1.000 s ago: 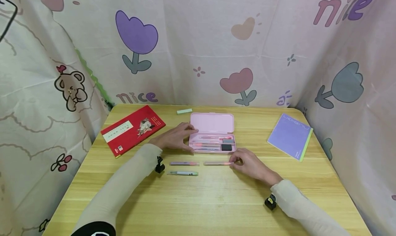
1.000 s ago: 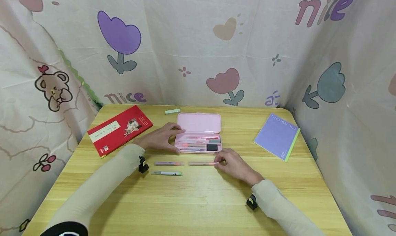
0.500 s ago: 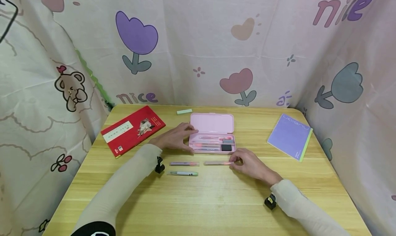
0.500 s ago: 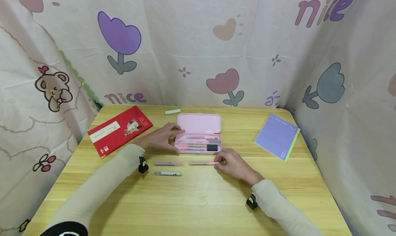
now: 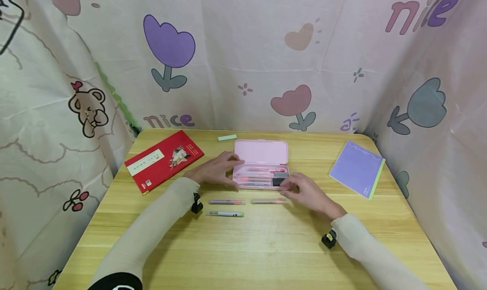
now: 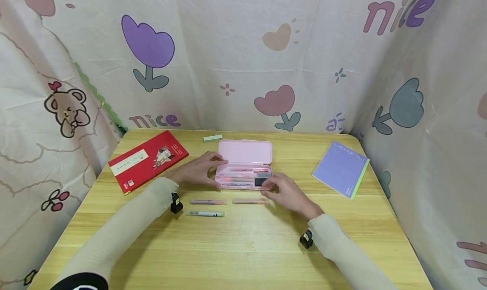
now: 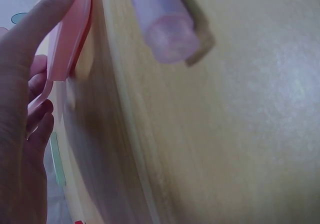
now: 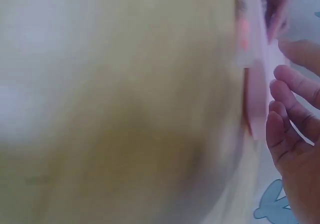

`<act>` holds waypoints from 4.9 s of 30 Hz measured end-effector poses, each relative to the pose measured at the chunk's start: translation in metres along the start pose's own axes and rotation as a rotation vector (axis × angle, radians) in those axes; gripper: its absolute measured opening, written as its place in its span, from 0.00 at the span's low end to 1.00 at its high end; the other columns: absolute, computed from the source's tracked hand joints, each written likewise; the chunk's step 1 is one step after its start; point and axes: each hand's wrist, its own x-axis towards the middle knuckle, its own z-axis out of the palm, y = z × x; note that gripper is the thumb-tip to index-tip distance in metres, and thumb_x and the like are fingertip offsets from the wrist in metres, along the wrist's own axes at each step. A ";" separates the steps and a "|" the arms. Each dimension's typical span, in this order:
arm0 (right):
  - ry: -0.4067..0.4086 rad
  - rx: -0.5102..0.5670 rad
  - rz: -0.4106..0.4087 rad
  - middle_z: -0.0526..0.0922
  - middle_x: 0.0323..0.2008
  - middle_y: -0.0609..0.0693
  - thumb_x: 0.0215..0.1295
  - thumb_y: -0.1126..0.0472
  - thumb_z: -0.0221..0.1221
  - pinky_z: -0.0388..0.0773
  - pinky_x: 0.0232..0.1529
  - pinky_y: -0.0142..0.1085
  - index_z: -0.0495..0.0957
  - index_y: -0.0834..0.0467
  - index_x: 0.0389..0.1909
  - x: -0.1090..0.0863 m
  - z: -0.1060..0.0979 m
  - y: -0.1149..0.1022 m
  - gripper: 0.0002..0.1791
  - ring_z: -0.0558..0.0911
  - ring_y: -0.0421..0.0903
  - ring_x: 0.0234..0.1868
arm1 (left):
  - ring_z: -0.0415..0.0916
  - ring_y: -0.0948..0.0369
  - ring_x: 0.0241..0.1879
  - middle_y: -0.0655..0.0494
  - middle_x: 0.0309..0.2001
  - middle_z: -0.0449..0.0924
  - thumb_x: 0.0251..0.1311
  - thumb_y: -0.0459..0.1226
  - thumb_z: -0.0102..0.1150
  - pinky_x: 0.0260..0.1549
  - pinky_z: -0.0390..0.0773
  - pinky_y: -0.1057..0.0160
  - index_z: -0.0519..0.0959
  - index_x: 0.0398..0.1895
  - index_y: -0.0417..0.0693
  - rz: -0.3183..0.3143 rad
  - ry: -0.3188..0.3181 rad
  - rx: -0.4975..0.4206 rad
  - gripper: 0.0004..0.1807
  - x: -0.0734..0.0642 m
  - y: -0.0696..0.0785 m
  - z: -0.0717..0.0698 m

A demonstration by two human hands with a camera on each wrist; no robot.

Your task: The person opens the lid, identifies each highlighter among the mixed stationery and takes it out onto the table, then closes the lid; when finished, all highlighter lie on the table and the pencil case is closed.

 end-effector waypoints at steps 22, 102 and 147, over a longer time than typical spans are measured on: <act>-0.087 -0.169 -0.182 0.89 0.52 0.53 0.72 0.64 0.70 0.79 0.69 0.55 0.89 0.60 0.55 0.043 0.017 -0.017 0.13 0.82 0.55 0.62 | 0.63 0.52 0.75 0.51 0.77 0.65 0.54 0.72 0.74 0.77 0.72 0.45 0.68 0.85 0.56 0.001 0.000 -0.003 0.59 -0.001 0.003 -0.003; -0.028 0.046 -0.079 0.84 0.43 0.38 0.71 0.62 0.73 0.83 0.43 0.31 0.87 0.46 0.45 -0.053 0.030 -0.004 0.08 0.80 0.34 0.42 | 0.62 0.51 0.75 0.49 0.77 0.65 0.54 0.71 0.74 0.78 0.71 0.44 0.68 0.84 0.54 0.001 -0.001 -0.025 0.58 0.000 0.003 -0.002; -0.010 0.054 0.041 0.84 0.46 0.44 0.73 0.58 0.71 0.80 0.39 0.31 0.88 0.51 0.55 -0.031 0.015 -0.003 0.12 0.77 0.37 0.39 | 0.62 0.51 0.77 0.49 0.76 0.66 0.55 0.69 0.76 0.79 0.70 0.44 0.68 0.84 0.52 0.021 0.003 -0.022 0.58 0.000 0.003 -0.004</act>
